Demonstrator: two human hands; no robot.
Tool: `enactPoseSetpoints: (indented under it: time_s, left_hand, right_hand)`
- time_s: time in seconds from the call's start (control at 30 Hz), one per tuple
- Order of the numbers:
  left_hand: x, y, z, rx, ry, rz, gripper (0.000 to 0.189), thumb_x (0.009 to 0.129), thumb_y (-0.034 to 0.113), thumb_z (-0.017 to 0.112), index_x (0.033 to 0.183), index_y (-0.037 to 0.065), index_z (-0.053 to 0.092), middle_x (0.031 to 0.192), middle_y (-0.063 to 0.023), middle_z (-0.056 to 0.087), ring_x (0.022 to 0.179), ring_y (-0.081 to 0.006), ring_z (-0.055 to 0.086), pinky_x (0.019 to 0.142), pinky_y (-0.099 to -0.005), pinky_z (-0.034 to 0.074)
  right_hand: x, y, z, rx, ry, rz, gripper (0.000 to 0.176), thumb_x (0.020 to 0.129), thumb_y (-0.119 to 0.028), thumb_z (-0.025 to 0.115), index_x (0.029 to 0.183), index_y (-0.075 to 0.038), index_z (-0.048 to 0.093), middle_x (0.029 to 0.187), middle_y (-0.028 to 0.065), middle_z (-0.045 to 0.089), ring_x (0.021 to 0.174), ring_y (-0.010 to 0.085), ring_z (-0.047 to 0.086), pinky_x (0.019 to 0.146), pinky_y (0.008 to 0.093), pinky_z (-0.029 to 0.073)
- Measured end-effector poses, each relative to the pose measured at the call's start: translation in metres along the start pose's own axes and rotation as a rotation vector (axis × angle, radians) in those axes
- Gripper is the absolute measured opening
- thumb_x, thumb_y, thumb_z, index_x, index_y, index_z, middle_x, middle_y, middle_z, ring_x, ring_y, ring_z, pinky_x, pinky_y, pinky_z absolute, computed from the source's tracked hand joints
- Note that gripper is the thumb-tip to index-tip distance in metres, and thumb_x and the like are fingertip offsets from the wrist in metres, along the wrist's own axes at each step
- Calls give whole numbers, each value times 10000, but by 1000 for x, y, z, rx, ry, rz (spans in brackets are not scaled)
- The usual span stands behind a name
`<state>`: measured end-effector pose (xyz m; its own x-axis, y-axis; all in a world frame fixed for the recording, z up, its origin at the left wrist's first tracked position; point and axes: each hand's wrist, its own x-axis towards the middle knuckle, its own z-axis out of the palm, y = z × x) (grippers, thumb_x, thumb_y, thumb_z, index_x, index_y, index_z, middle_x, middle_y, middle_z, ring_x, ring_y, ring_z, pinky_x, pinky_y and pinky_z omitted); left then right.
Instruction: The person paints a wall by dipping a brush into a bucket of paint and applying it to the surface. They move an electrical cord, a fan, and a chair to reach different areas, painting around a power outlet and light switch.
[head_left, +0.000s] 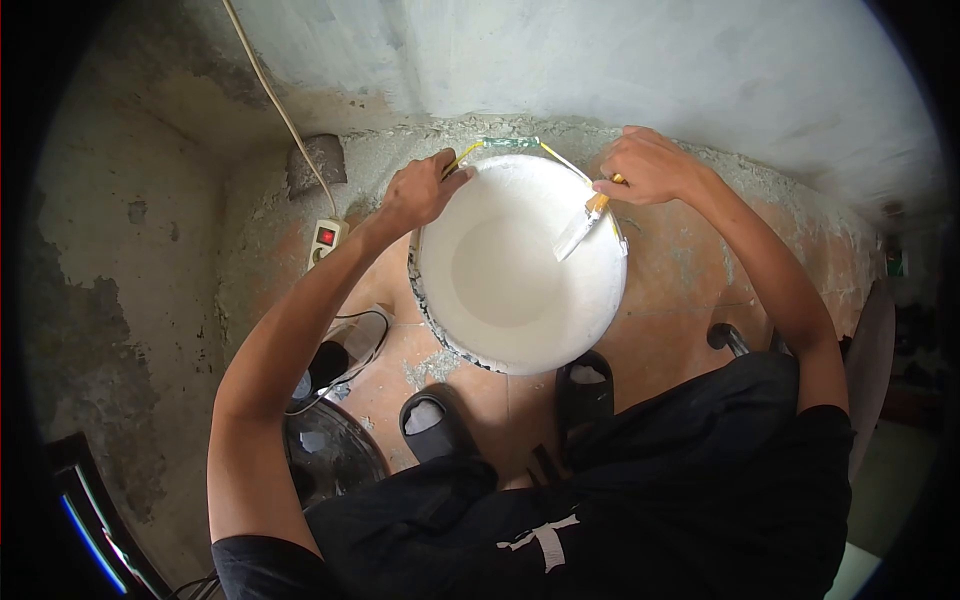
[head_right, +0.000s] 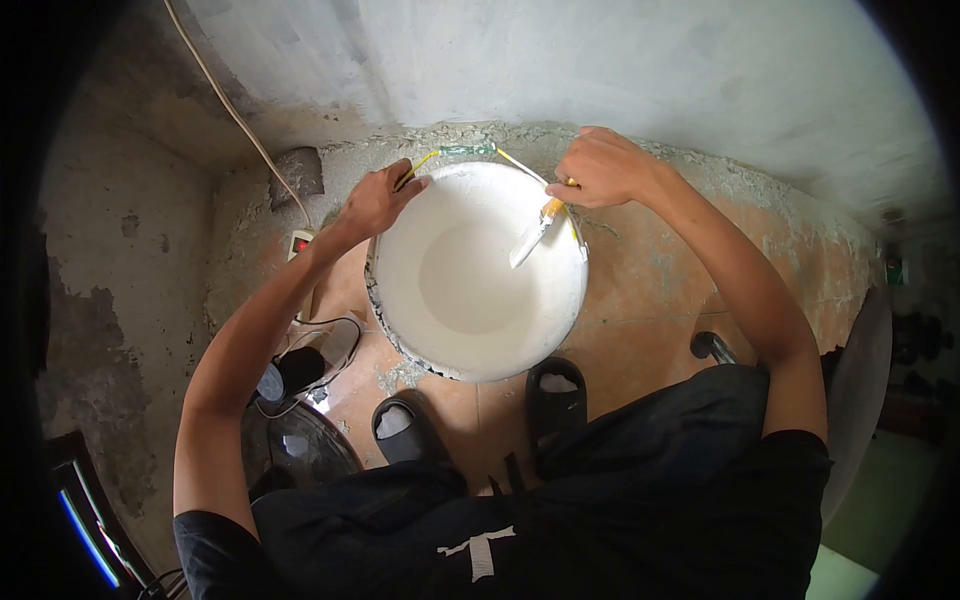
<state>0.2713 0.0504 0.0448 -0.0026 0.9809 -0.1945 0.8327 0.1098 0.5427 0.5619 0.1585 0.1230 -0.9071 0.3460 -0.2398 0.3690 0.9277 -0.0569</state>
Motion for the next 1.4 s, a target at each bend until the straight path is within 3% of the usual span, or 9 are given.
enactPoseSetpoints:
  time_s: [0.13,0.23,0.3,0.4,0.53,0.6,0.73,1.27,1.4]
  left_hand:
    - [13,2,4,-3,-55,-44,449,878,459,527,918,12,547,714,-170,608,733,-335,620,717,-431,463]
    - [16,9,9,-63,121,115,457,820,443,614,968,14,559,832,-176,627,791,-325,615,736,-407,467]
    - [23,20,8,46,87,174,531,803,393,643,1126,-11,522,971,-185,634,946,-321,612,842,-387,476]
    - [31,32,3,83,2,87,561,778,338,678,1174,-13,491,1013,-176,626,990,-309,594,855,-378,475]
    - [32,37,11,59,62,120,532,787,288,671,1184,-12,482,1079,-178,594,979,-310,596,865,-381,472]
    - [35,38,16,147,67,276,540,795,245,661,1234,20,442,1178,-189,529,1016,-324,571,908,-388,449]
    - [43,33,22,174,51,348,510,810,214,638,1228,2,437,1205,-193,491,1024,-330,562,912,-400,447]
    - [33,38,22,256,89,257,504,836,288,614,1175,-21,406,1134,-168,501,996,-326,571,859,-385,479]
    - [33,36,24,230,140,263,497,821,299,635,1136,-20,423,1100,-170,520,968,-331,580,818,-384,496]
  right_hand:
    - [1,-15,-7,-45,-116,-8,377,830,-310,567,563,-43,572,567,98,526,608,279,494,702,369,370]
    - [2,-16,1,-47,-105,-63,357,818,-304,587,573,-45,587,572,100,538,631,278,512,722,371,382]
    - [3,-16,4,-38,-112,-64,347,813,-301,593,580,-45,595,574,101,543,640,278,520,731,370,386]
    - [4,-15,7,-37,-115,-74,337,808,-299,599,589,-44,605,577,102,549,647,279,528,743,367,393]
    - [4,-15,7,-48,-116,-54,342,804,-307,601,587,-43,605,576,103,550,651,278,531,740,369,398]
    - [5,-13,10,-42,-118,-61,343,801,-311,603,586,-43,605,574,100,550,651,276,530,734,370,398]
    - [6,-12,16,-12,-48,-110,395,794,-343,588,561,-25,601,506,139,515,544,331,470,667,385,405]
    - [7,-21,11,-33,-78,-110,399,792,-350,582,565,-22,604,514,141,523,568,336,499,651,404,414]
    - [11,-31,-8,23,-262,65,296,739,-290,588,637,-13,601,559,149,549,620,353,555,600,435,426]
